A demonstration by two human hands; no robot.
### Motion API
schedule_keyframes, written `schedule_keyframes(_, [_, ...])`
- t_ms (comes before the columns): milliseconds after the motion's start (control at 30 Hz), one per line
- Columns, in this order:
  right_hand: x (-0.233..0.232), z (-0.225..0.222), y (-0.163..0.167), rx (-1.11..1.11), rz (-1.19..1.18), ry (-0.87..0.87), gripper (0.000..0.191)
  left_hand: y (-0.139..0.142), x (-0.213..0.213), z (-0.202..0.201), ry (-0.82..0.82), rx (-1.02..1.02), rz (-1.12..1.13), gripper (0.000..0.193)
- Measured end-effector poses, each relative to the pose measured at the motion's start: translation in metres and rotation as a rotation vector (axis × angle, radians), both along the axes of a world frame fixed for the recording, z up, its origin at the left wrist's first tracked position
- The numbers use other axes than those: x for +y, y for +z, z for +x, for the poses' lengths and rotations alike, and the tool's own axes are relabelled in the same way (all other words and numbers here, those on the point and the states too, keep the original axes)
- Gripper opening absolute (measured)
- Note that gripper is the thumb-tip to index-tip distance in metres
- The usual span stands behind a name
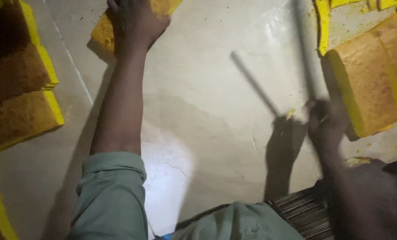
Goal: The person removes a rectangular yellow block from a metal tray, places it on a white work surface, and uses a long knife to cut it into strips. The person repeatedly slices the block into smaller pieces and stacks them on the table.
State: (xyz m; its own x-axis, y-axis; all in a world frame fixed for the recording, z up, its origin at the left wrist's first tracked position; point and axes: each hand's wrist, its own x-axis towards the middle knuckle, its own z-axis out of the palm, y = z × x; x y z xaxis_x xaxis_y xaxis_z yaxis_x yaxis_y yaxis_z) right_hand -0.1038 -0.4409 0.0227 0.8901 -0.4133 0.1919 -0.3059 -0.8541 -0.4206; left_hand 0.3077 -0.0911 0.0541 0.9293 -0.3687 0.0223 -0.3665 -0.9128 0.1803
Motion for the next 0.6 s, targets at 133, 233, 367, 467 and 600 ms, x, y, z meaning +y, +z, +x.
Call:
schedule_keyframes(133, [0.064,-0.109,0.001,0.279,0.209,-0.012,0.028,0.003,0.008,-0.077,-0.101,-0.15,0.043,0.104])
schedule_keyframes(233, [0.067,-0.161,0.007,0.278,0.388,-0.183,0.025,0.005,-0.004,-0.188,-0.121,0.102,0.056,0.11])
schedule_keyframes(367, [0.022,-0.19,0.021,0.022,0.243,0.026,0.058,0.013,-0.046,-0.364,-0.283,0.13,0.058,0.111])
schedule_keyframes(467, [-0.013,-0.202,0.026,0.338,0.49,-0.029,0.054,0.019,-0.078,-0.456,-0.368,0.192,0.007,0.109])
schedule_keyframes(600, [-0.034,-0.232,0.02,0.293,0.525,0.264,0.041,0.021,-0.1,-0.52,-0.397,0.235,-0.116,0.111])
